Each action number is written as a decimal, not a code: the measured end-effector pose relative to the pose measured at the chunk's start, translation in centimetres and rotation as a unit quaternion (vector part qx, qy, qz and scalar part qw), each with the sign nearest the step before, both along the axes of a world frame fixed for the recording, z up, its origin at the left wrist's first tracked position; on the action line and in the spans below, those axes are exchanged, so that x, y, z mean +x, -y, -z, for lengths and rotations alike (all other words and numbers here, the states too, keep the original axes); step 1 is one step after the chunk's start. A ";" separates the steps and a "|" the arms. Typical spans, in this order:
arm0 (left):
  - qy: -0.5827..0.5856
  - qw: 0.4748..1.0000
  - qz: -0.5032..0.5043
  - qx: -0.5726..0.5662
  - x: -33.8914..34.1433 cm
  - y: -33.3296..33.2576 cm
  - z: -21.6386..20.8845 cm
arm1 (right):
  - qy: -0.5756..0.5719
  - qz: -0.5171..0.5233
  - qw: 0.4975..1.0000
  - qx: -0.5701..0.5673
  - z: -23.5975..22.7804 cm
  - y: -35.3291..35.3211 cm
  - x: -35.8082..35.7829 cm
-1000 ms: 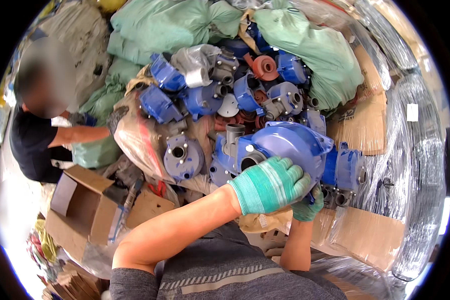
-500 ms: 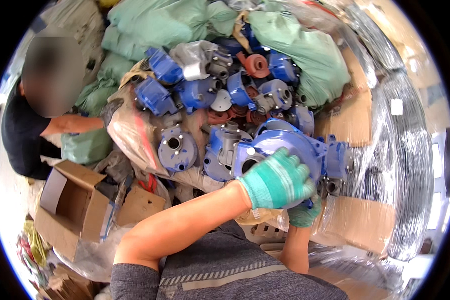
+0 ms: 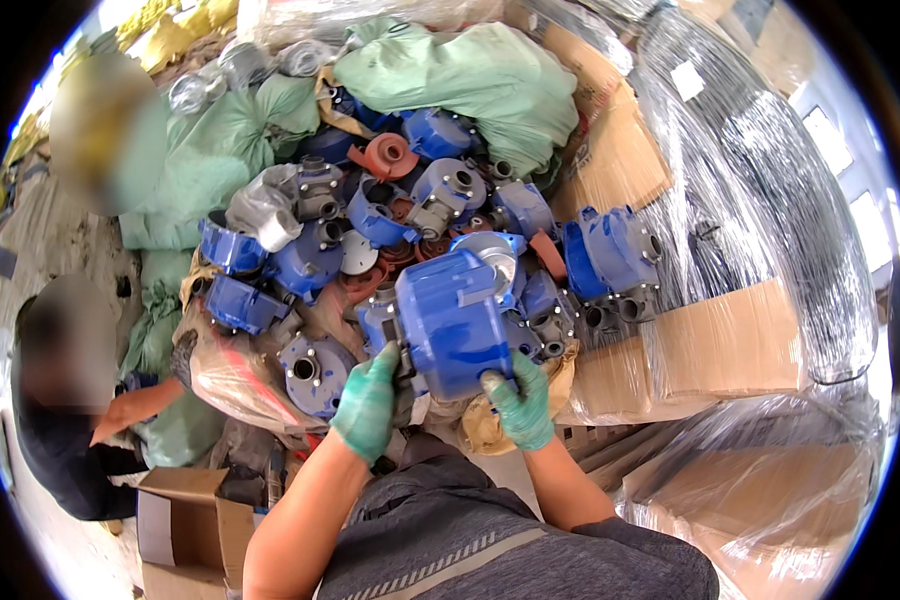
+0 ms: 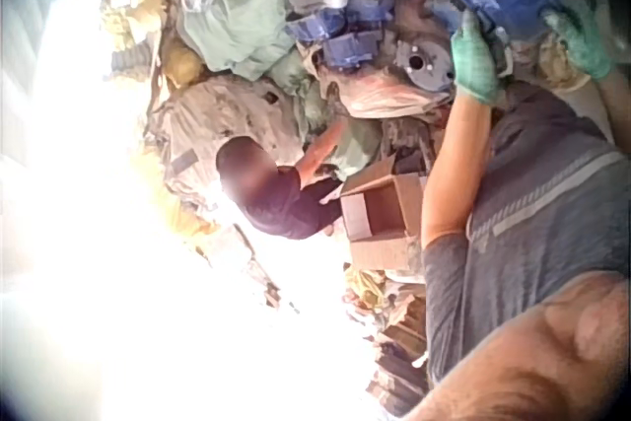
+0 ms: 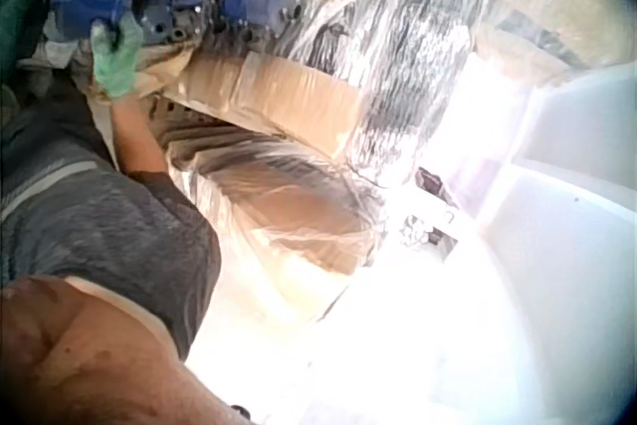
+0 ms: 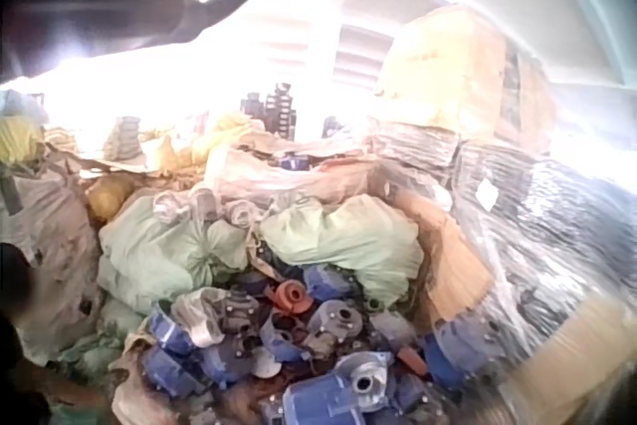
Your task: The person picks up blue metal parts from a large pile, turns them over to inspect them, and places them back on the pile. The person also moves a cardboard box and a large sack to access the parts. Another person is visible in the background working with similar items.
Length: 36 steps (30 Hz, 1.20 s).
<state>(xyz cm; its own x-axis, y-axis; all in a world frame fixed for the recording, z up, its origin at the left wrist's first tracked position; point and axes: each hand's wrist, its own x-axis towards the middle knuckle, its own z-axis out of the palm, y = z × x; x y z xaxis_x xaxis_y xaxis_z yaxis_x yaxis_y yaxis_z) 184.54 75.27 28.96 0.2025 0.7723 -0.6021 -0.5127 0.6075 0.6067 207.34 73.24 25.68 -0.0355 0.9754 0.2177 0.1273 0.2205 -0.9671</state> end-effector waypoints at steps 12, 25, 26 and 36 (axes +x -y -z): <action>-0.531 0.648 0.072 0.541 -4.0 1.7 2.6 | -0.108 -0.052 0.986 -0.115 0.3 -0.6 -1.6; -0.048 0.996 0.032 0.067 -5.5 2.7 2.8 | -0.009 -0.105 0.994 -0.040 -0.5 -2.1 -2.2; 0.032 0.997 0.065 0.014 -5.9 2.5 2.5 | -0.012 -0.106 0.994 -0.038 -0.9 -2.1 -2.0; -0.548 0.678 -0.010 0.490 -3.4 2.0 3.4 | -0.035 -0.111 0.989 -0.089 -0.7 -2.9 -1.5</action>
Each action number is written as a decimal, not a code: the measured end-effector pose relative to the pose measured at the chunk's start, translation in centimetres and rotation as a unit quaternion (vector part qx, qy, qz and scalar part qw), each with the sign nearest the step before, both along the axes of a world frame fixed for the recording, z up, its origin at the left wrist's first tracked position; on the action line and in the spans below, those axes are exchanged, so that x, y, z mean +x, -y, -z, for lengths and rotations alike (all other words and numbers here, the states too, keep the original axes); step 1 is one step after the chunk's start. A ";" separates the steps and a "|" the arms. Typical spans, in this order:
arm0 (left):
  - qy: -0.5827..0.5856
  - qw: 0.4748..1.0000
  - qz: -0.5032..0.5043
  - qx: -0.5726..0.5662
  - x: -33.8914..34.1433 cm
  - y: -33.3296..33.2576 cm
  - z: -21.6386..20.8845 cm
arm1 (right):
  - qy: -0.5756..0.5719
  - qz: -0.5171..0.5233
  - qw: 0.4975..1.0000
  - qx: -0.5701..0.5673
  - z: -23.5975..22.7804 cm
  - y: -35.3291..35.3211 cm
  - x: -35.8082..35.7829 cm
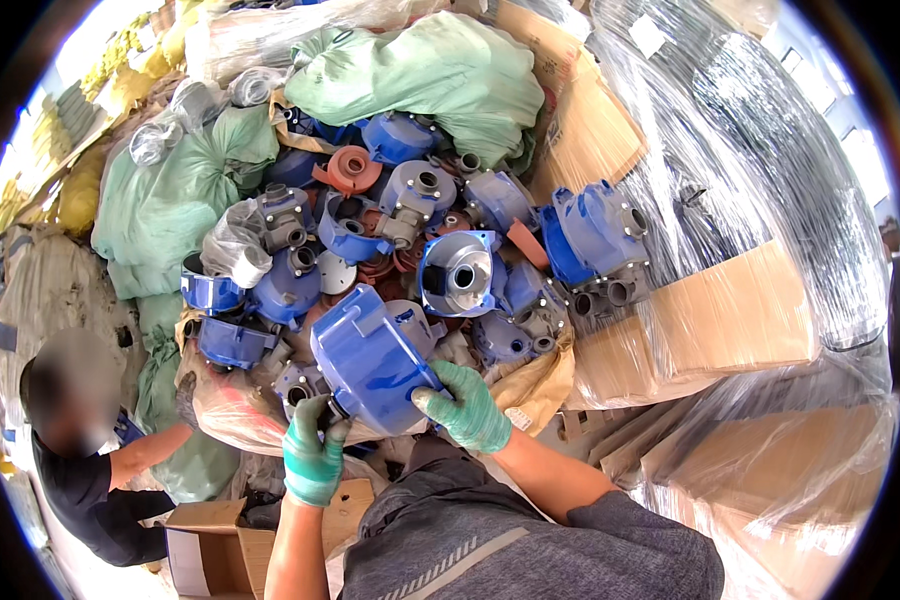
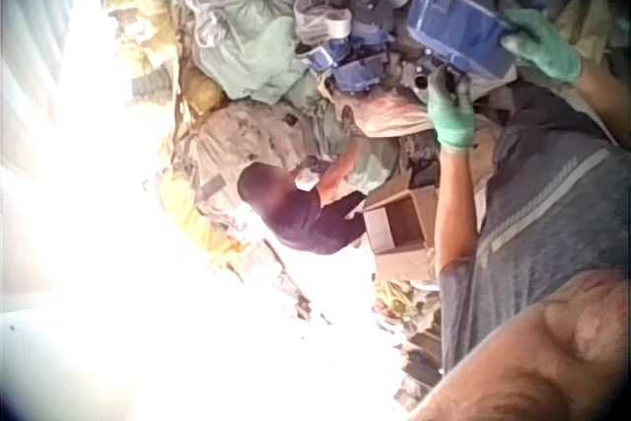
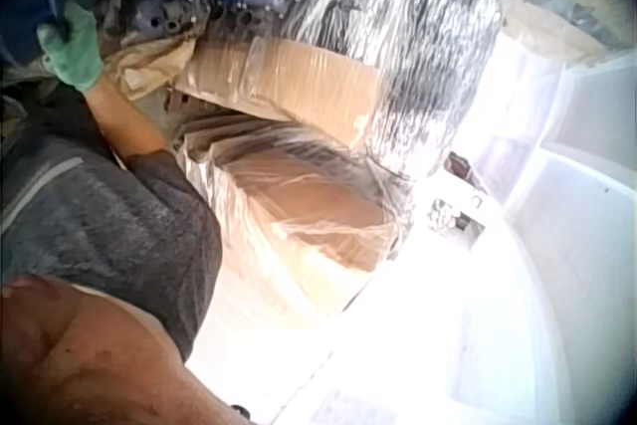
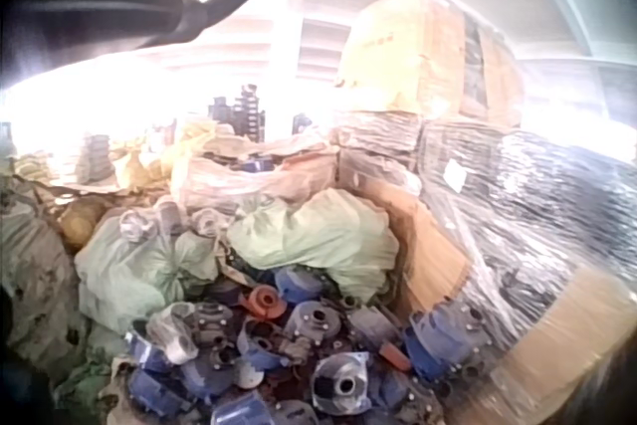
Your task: The person picks up blue metal parts from a large pile, turns them over to inspect them, and places them back on the pile. The person also moves a cardboard box and a large sack to access the parts. Another person is visible in the background working with similar items.
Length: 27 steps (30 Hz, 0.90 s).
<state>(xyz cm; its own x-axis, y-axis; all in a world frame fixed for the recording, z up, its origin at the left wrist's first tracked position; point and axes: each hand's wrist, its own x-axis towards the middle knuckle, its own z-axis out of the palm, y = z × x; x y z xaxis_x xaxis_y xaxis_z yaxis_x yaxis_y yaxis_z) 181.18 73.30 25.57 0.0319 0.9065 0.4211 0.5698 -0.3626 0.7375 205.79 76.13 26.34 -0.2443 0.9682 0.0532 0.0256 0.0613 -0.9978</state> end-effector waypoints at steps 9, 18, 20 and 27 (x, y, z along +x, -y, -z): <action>0.490 0.765 -0.014 -0.418 -0.4 0.5 -1.7 | 0.069 -0.019 0.996 0.058 0.3 -0.6 0.1; -0.009 0.999 0.028 0.034 -0.1 0.4 -2.8 | -0.104 0.022 0.993 -0.057 0.3 -0.7 -0.2; -0.005 0.999 0.027 0.032 -0.2 0.5 -3.2 | -0.097 0.008 0.994 -0.046 0.3 -0.8 -0.3; 0.399 0.869 -0.035 -0.291 0.4 2.0 -3.0 | 0.007 -0.011 1.000 0.006 0.5 -0.7 -1.0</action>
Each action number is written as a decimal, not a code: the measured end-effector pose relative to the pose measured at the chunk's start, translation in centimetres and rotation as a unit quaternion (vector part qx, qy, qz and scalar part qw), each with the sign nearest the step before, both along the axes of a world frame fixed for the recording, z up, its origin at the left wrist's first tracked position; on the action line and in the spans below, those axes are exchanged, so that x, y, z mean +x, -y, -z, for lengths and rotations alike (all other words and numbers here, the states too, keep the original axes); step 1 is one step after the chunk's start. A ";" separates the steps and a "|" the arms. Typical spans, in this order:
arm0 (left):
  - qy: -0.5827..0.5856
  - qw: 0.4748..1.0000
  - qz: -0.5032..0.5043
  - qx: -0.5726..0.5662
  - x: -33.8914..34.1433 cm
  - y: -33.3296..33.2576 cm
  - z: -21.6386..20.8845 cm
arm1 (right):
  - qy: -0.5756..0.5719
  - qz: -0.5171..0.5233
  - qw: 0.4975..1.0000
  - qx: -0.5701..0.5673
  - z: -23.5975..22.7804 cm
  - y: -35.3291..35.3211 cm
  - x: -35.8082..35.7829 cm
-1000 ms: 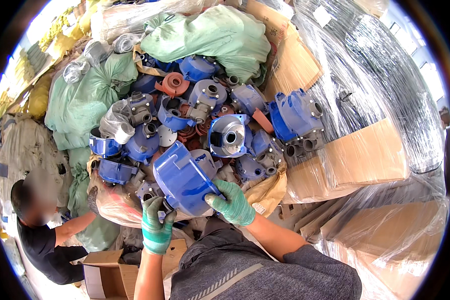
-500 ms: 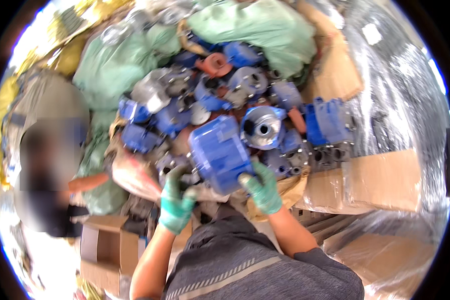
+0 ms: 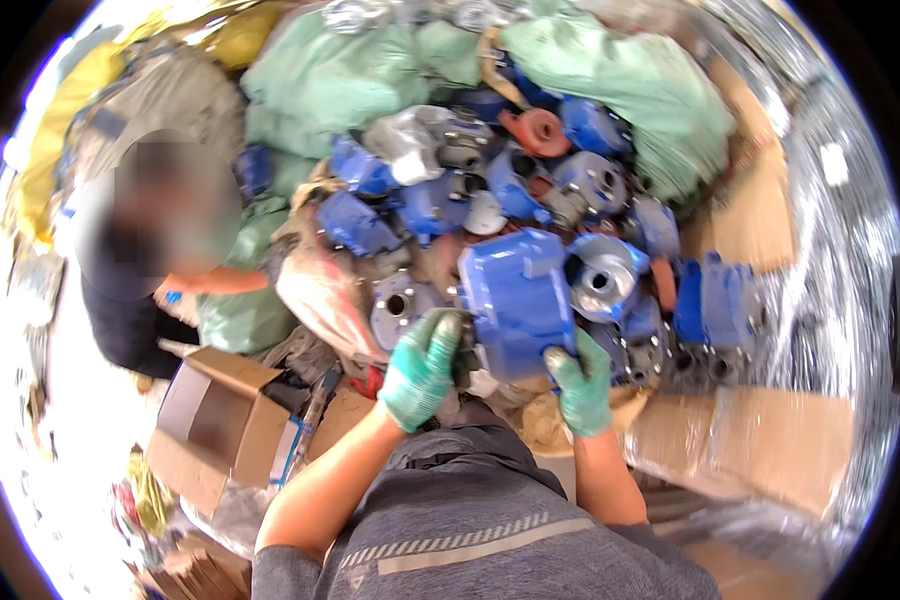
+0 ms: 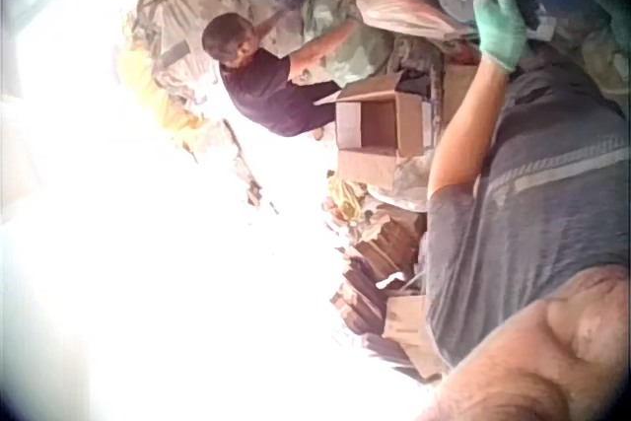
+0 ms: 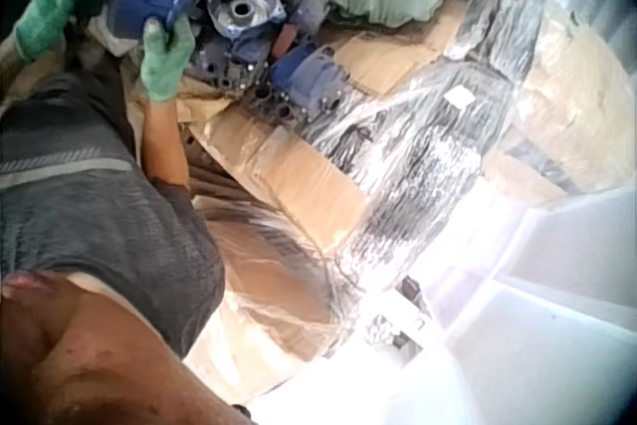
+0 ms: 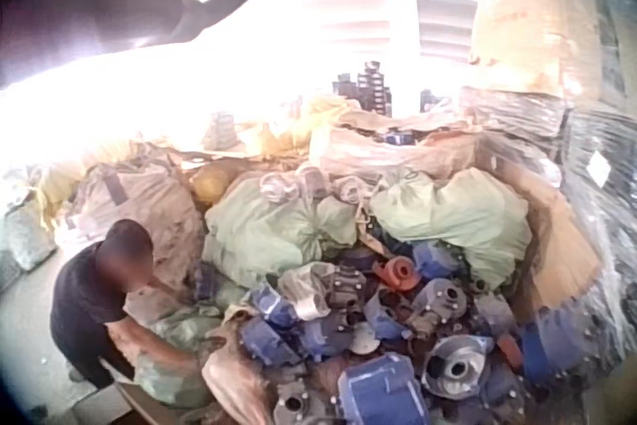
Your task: The person picks up blue metal parts from a large pile, turns them over to inspect them, and places them back on the pile. The person also moves a cardboard box and a large sack to access the parts. Another person is visible in the background working with similar items.
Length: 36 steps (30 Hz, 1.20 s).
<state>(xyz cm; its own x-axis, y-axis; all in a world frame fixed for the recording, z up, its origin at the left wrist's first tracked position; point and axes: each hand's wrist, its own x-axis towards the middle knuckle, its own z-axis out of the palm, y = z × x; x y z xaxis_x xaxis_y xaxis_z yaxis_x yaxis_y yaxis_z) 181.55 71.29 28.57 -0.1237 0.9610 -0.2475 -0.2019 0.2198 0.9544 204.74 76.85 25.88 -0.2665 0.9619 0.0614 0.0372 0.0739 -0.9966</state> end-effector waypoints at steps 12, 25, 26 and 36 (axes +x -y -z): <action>-0.164 0.979 -0.014 0.120 -1.1 0.8 1.9 | -0.022 -0.033 0.999 -0.034 0.2 0.1 -0.7; 0.230 0.953 -0.187 0.068 -5.6 5.4 5.0 | -0.113 -0.032 0.987 -0.113 0.1 0.1 -3.3; 0.227 0.937 -0.257 0.060 -7.3 6.6 7.7 | -0.103 -0.044 0.990 -0.088 -0.2 0.2 -3.2; 0.231 0.680 -0.692 -0.076 -33.8 28.5 27.8 | -0.012 -0.005 0.996 -0.094 0.0 0.0 -1.5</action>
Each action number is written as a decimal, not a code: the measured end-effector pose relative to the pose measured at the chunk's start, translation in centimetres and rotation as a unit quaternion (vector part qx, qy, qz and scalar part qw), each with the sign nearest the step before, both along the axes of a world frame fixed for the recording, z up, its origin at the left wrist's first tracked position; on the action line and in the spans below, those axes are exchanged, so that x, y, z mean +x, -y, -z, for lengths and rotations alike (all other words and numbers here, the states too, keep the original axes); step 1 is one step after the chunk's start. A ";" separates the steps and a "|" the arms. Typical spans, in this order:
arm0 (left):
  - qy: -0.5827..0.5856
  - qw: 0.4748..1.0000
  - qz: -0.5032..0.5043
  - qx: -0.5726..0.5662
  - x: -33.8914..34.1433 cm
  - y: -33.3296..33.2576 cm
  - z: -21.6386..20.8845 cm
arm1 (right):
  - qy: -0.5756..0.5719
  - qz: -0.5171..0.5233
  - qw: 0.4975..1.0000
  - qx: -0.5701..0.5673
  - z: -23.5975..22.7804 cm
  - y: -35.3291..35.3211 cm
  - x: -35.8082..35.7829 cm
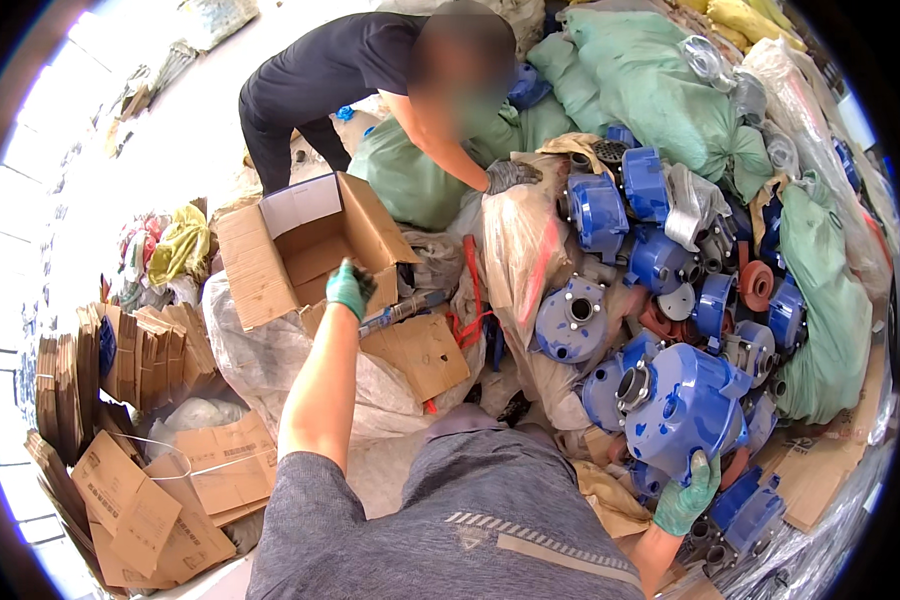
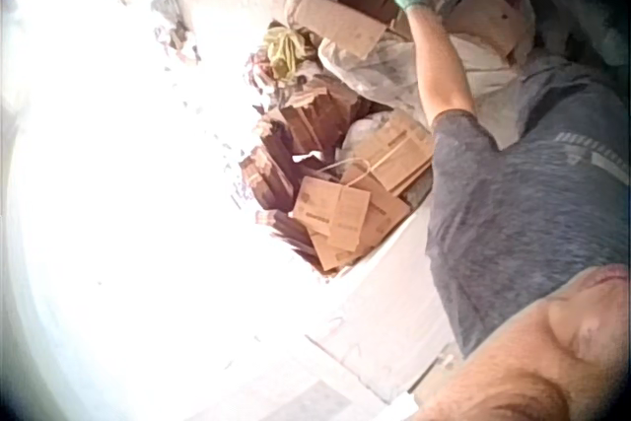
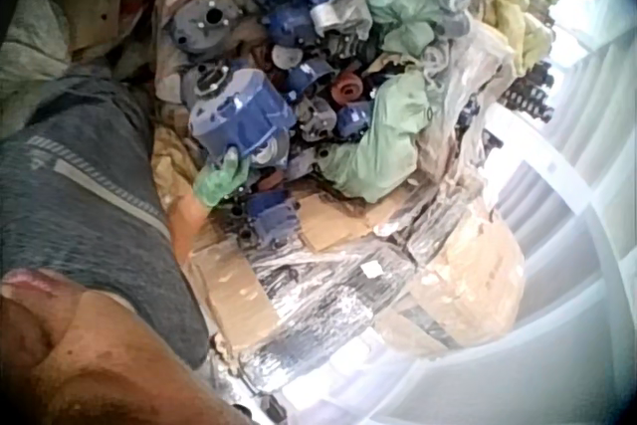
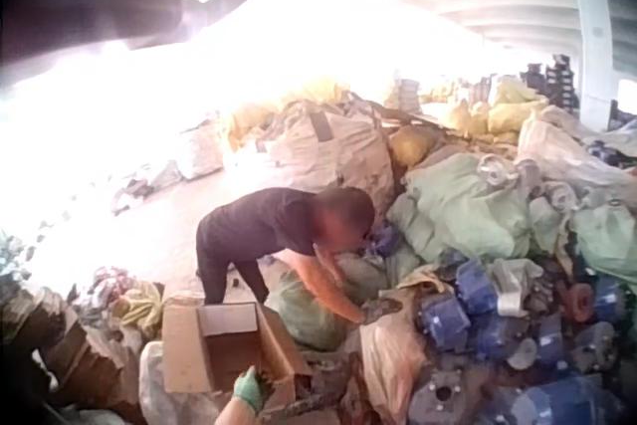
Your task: The person picks up blue metal parts from a large pile, turns them over to inspect them, and places them back on the pile. The person also moves a cardboard box and a large sack to access the parts. Another person is visible in the background working with similar items.
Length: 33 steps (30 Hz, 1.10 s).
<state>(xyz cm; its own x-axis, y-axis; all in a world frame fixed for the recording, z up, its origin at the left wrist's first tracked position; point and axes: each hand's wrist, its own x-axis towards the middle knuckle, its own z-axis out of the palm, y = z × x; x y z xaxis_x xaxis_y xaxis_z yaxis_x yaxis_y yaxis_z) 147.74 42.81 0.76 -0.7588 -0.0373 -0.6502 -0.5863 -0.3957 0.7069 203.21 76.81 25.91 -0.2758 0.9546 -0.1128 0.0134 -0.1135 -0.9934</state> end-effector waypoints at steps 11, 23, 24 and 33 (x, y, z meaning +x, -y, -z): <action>-0.071 0.967 0.189 -0.154 2.7 0.9 -5.2 | -0.111 0.042 0.993 -0.014 0.0 0.9 -0.4; -0.369 0.744 0.552 0.071 20.8 -19.6 -18.7 | -0.435 0.072 0.887 -0.137 4.1 -3.1 3.3; -0.329 0.739 0.580 0.099 21.0 -20.8 -19.0 | -0.427 0.114 0.887 -0.131 3.6 -2.9 2.9; -0.334 0.696 0.589 0.238 26.2 -21.9 -21.5 | -0.334 0.039 0.937 -0.097 3.1 -0.2 -2.2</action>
<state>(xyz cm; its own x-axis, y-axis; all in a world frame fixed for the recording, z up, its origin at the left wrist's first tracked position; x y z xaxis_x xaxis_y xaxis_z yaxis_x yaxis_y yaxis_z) 173.99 64.73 22.28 -0.2197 0.9660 0.1362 -0.3056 -0.2007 0.9308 200.99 77.03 22.81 -0.2772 0.9541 -0.1137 -0.6201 -0.2680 -0.7373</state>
